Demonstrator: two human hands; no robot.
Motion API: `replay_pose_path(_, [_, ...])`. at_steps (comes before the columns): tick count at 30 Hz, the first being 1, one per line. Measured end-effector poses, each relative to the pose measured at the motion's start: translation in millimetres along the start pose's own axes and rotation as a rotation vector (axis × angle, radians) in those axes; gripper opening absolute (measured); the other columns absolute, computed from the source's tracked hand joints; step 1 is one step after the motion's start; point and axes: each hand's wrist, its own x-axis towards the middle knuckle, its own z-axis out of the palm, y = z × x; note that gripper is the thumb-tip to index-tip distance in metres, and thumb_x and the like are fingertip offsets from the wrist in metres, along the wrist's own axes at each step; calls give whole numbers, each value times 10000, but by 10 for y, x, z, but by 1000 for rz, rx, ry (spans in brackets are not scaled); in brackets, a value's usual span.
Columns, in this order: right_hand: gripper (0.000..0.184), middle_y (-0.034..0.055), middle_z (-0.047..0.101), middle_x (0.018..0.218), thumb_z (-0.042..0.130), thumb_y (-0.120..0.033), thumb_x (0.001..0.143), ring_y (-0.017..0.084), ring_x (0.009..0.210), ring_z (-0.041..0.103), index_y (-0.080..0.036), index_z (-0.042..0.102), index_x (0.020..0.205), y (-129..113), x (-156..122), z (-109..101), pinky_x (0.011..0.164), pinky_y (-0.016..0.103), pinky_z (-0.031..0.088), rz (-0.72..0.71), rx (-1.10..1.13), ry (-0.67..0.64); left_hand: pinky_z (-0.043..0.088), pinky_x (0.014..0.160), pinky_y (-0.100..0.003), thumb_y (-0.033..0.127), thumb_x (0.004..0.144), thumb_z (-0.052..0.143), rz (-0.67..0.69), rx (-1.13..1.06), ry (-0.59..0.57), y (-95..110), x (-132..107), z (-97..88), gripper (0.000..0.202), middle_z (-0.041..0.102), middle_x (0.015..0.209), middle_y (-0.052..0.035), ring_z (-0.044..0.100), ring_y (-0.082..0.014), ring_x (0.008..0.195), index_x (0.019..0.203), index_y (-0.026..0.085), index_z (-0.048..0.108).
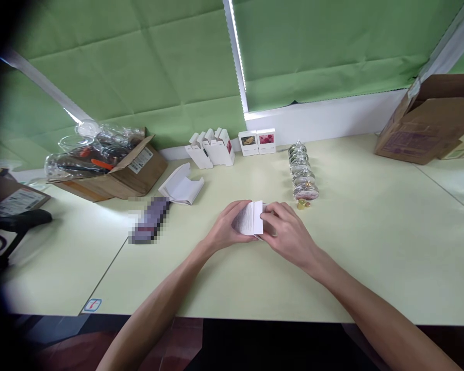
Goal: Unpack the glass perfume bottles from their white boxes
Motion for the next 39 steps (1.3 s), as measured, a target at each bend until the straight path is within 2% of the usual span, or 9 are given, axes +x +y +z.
replay_pose_path(4, [130,102,684,1080,580,-171,907,238,878,578,-217,640,1013,-18,21,7,782,403,507,-56,12,3,516,1027,-459,478,606,888,3,15,-12,1,0,2,883,620,1324,-115,596,-314,1233,1366,259,495])
replay_pose_path(8, [72,93,676,935,613,-137,844,227,806,565,-205,637,839,9,3,54,673,352,491,-50,-26,-15,510,1026,-468,492,606,880,58,33,-27,15,-6,19,885,638,1298,-116,609,-314,1212,1364,257,488])
replay_pose_path(13, [143,71,654,835,627,-101,769,206,746,582,-212,601,682,42,-63,153,587,308,457,14,-83,-106,492,1044,-464,484,631,862,119,79,-38,35,-24,50,848,650,1280,-105,623,-302,1184,1358,253,489])
replay_pose_path(18, [150,86,632,901,612,-76,721,153,648,553,-193,572,636,64,-106,236,503,269,392,19,-38,-81,488,1050,-461,464,634,861,98,90,-69,59,-37,50,838,645,1291,-93,616,-300,1197,1358,267,490])
replay_pose_path(22, [152,71,631,909,621,-94,726,123,607,538,-192,561,627,86,-121,289,494,244,399,63,115,-87,490,1047,-457,441,625,867,81,57,-85,82,-39,47,826,645,1289,-84,617,-296,1195,1343,275,493])
replay_pose_path(29, [147,70,646,854,628,-95,711,146,621,581,-189,569,615,106,-114,318,510,255,408,153,157,-106,510,1039,-443,425,623,878,34,-44,-111,109,-41,47,797,636,1279,-80,620,-283,1187,1314,255,518])
replay_pose_path(39, [143,73,636,813,607,-99,722,177,677,608,-185,596,609,209,-163,437,555,268,455,112,291,-76,528,1007,-428,439,625,883,13,-73,-156,120,-33,54,774,646,1243,-73,641,-272,1137,1289,237,542])
